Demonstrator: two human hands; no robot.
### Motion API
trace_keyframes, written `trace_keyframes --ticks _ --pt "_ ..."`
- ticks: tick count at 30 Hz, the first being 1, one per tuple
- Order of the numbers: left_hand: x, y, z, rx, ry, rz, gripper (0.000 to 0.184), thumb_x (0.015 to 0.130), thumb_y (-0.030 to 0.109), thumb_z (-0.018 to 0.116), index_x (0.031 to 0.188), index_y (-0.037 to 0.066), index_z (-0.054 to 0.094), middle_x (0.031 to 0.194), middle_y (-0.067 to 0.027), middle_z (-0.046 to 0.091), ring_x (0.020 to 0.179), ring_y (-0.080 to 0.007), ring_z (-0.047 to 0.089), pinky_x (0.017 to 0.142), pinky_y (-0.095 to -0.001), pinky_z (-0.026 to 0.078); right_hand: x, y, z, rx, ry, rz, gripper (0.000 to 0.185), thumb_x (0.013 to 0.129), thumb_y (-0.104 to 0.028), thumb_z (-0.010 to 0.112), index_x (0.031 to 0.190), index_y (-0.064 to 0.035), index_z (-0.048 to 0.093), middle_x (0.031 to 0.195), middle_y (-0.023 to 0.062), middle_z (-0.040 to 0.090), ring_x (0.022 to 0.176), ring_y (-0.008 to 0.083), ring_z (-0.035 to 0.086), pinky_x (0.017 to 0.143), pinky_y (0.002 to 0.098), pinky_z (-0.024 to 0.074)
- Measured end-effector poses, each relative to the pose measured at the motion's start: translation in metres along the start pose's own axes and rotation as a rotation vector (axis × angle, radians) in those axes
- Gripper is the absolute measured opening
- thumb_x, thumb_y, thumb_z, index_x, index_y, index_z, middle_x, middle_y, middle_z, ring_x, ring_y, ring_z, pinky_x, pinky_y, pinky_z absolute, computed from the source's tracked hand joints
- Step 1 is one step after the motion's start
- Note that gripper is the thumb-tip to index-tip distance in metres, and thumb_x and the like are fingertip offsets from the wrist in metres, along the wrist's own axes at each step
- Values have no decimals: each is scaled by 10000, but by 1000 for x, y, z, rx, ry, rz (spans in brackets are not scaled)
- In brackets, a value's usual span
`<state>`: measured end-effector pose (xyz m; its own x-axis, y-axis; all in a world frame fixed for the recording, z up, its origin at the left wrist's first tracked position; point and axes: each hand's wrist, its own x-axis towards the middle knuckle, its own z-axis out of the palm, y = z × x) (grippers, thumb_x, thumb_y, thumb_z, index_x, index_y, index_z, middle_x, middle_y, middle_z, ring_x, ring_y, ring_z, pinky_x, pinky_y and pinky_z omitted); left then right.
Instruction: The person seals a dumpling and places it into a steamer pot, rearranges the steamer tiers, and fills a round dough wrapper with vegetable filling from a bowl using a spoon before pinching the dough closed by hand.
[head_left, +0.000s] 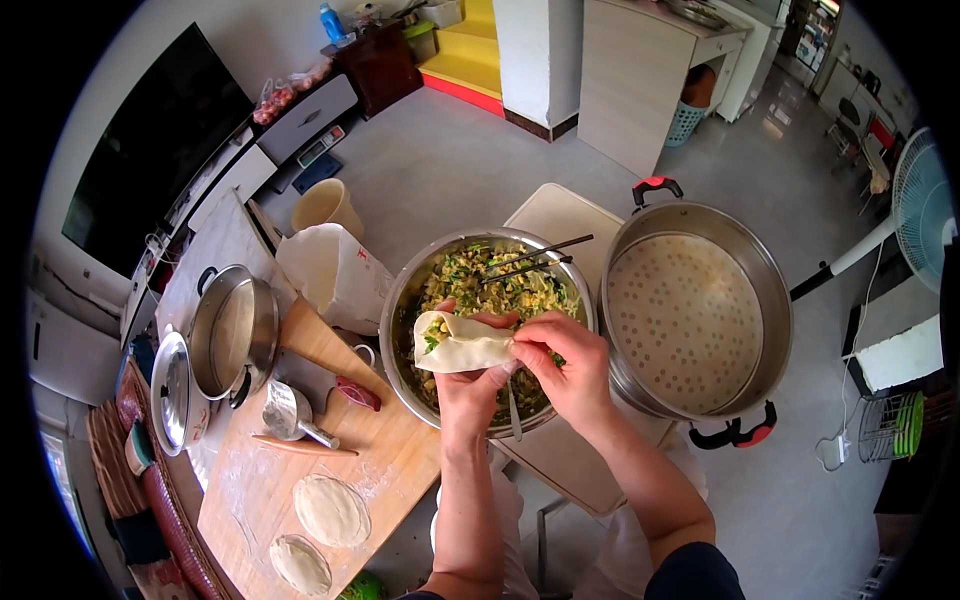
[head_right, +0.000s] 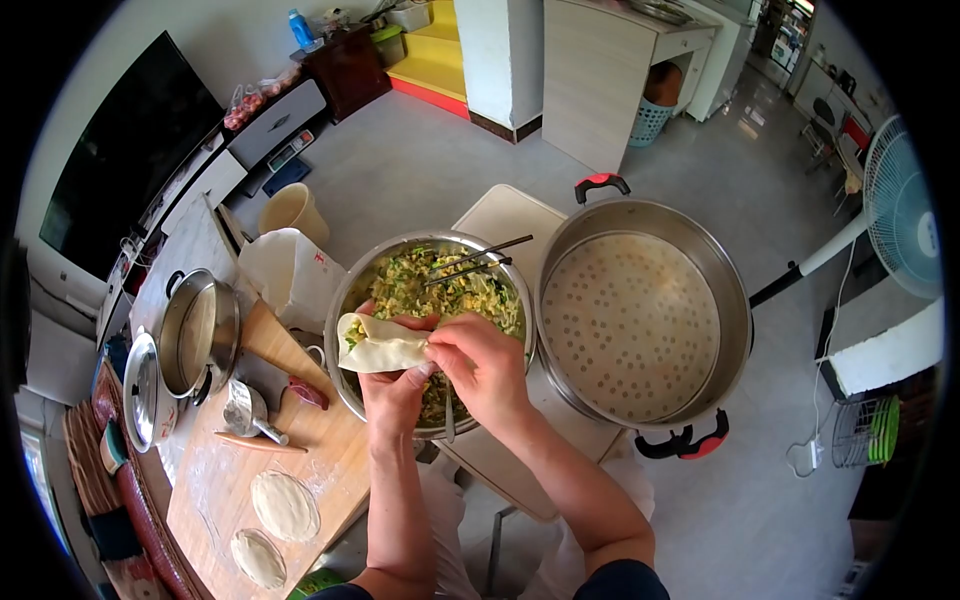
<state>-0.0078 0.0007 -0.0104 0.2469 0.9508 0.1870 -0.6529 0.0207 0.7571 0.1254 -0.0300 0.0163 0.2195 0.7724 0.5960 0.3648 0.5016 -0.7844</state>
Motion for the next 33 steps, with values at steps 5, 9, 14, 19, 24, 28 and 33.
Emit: trace_keyframes --ticks 5,9,14,19,24,28,33 --pt "0 -2 -1 -26 -7 -51 958 743 -63 778 1498 151 229 1208 -111 577 1190 -293 577 1011 -432 493 0 1 -3 -65 -43 -24 156 841 9 694 995 8 666 941 105 652 773 190 639 652 274 507" --pt "1 0 -5 -223 22 -56 936 763 -66 757 1497 170 226 1225 -102 580 1191 -290 576 994 -424 501 8 -6 -14 107 -99 115 216 890 10 650 1105 -4 666 993 70 618 833 135 606 668 244 488" --pt "1 -1 -6 -304 44 -38 955 761 -72 751 1507 218 230 1234 -78 580 1231 -326 551 1046 -483 453 2 5 -13 244 0 205 238 801 29 713 1035 -13 689 905 66 629 760 143 614 646 259 497" --pt "0 -1 -2 -348 34 -38 946 759 -85 741 1501 229 244 1236 -71 576 1253 -327 532 1079 -485 423 1 -3 -1 108 58 97 212 751 6 771 950 -14 702 912 74 643 770 171 628 649 281 503" --pt "-1 -5 3 -394 2 -48 939 753 -106 727 1492 236 259 1247 -69 561 1262 -326 523 1078 -455 429 0 -4 3 -4 71 7 209 718 5 772 907 -10 683 868 98 634 758 252 623 653 333 504" --pt "-1 -7 5 -397 -6 -46 933 753 -116 715 1490 234 264 1241 -74 555 1266 -325 518 1077 -448 432 -1 -1 6 -146 99 -145 176 747 16 755 891 17 653 863 116 629 745 255 630 623 331 503" --pt "-3 -9 12 -384 20 -50 970 734 -70 762 1510 197 246 1254 -94 535 1257 -337 512 1078 -456 436 -1 -1 4 -260 82 -222 166 798 11 706 949 17 636 881 126 631 729 263 624 624 344 506"
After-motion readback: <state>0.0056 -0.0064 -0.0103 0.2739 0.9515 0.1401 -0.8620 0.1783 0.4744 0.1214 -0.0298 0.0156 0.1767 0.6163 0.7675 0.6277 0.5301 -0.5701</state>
